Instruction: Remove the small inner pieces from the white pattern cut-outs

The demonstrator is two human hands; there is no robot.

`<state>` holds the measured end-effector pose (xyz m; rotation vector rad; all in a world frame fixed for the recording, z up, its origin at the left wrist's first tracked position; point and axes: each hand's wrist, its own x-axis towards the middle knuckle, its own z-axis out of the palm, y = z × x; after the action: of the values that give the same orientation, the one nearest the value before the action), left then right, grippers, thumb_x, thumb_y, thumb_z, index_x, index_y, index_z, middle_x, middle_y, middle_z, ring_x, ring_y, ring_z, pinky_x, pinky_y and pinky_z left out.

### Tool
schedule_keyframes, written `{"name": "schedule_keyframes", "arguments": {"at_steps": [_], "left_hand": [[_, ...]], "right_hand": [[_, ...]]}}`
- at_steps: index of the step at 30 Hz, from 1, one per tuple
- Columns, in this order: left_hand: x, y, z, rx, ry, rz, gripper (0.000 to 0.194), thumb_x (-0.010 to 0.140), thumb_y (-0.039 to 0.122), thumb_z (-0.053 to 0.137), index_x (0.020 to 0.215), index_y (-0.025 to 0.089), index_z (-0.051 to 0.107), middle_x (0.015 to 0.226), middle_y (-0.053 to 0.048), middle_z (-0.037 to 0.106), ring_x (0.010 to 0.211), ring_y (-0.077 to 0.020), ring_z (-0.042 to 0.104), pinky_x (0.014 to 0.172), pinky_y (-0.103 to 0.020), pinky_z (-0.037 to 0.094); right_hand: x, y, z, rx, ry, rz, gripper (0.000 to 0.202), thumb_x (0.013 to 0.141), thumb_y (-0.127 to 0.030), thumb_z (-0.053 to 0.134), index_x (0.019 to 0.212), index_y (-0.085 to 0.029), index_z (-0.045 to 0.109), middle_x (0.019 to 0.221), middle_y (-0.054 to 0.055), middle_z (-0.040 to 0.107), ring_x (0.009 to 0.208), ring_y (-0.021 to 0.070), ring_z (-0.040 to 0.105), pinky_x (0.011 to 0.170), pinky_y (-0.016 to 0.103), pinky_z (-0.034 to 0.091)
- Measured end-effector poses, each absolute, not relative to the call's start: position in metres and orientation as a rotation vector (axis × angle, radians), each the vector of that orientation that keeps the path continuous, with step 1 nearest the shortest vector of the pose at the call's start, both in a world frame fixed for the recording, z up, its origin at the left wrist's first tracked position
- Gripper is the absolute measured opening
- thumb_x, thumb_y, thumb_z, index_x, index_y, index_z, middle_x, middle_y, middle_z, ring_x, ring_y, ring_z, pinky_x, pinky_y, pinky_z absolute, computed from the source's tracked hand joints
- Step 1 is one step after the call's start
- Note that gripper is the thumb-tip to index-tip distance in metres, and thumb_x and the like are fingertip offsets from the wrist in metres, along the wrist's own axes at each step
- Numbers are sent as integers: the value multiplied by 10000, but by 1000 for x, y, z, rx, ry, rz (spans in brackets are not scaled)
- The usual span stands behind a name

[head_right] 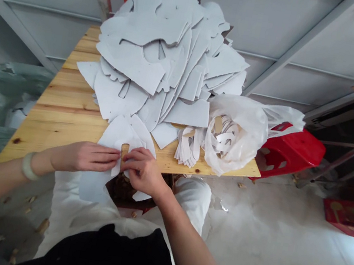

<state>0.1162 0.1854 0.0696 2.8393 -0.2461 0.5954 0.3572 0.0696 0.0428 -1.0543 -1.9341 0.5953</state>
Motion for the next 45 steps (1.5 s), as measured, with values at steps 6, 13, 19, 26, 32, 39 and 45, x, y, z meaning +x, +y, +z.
{"name": "schedule_keyframes", "arguments": {"at_steps": [6,13,19,26,32,39,45], "left_hand": [[116,188,73,2762,-187,490,293,1014,111,545,1215,247,709,1282,-98,733,1319,-201,622,1109,-339,540],[116,186,70,2768,-216,554,226,1000,132,588,1121,254,735,1255,-90,746,1313,-206,627,1070,-325,568],[118,192,68,2795,-209,559,214,1000,134,583,1104,234,742,1218,-101,757,1290,-228,645,1085,-380,563],[114,199,62,2829,-165,417,250,1032,163,518,1080,223,756,1280,-110,730,1362,-241,584,1110,-403,549],[113,195,60,2907,-210,505,223,1020,138,542,1060,208,750,1284,-122,725,1372,-247,573,1105,-404,554],[114,193,59,2951,-239,578,217,1027,117,516,1060,155,727,1242,-147,734,1381,-262,563,1107,-385,553],[114,186,57,2753,26,566,237,1016,114,511,1155,150,700,1300,-145,699,1287,-220,635,1088,-325,551]], "right_hand": [[358,70,44,-1045,-1917,619,369,755,10,510,830,-246,765,1007,34,758,1027,236,622,957,446,538],[361,70,47,-1022,-1963,646,384,823,-6,511,915,-261,782,1005,30,761,1028,239,624,971,454,528],[359,74,46,-1039,-1977,596,402,828,5,515,925,-260,801,1011,40,746,1029,245,600,949,463,518],[363,81,47,-1057,-2062,563,411,830,11,534,951,-271,808,1027,40,727,1024,240,584,945,452,505],[362,79,48,-1066,-2100,527,415,832,12,552,971,-274,818,1043,48,705,1050,243,565,955,444,476],[362,77,51,-1080,-2177,497,417,850,-20,553,1036,-275,826,1209,76,685,1082,249,552,978,453,447],[362,75,53,-1082,-2226,500,398,862,-49,574,1079,-278,817,1313,64,680,1156,270,530,1016,471,427]]}}
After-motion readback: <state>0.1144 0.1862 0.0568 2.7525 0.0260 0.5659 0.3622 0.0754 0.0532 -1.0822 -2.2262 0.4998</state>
